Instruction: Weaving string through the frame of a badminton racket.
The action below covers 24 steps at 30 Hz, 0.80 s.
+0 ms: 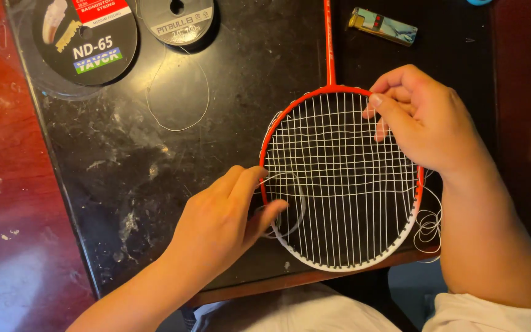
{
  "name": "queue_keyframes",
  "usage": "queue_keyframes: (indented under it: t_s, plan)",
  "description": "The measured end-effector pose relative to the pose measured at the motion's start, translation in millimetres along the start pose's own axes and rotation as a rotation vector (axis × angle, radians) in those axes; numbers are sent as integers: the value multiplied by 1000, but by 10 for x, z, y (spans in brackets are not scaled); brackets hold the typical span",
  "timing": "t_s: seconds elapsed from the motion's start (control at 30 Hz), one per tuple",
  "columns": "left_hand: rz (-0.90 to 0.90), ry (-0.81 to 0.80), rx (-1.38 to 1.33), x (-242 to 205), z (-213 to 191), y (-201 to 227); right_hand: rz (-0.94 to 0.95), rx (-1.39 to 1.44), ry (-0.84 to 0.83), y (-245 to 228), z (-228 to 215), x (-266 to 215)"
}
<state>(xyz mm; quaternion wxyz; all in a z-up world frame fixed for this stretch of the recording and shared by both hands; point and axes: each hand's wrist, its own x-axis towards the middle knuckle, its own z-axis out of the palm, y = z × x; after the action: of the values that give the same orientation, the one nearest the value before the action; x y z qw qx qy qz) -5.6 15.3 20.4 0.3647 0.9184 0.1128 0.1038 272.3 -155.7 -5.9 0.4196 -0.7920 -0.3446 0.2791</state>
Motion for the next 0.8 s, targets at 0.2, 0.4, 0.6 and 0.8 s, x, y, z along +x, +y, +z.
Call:
queue_keyframes:
  t_s: [0.2, 0.4, 0.6, 0.8]
  plan:
    - [-47, -156, 15, 13, -201, -137, 102, 160, -74, 25, -52, 52]
    - [-18, -303, 4, 41, -432, -280, 124, 121, -109, -19, -62, 73]
    - [-54, -359, -185, -25, -978, -564, 106, 127, -174, 37, -91, 81]
    - [-96, 186, -1233, -117, -822, -679, 77, 128, -204, 62, -94, 110]
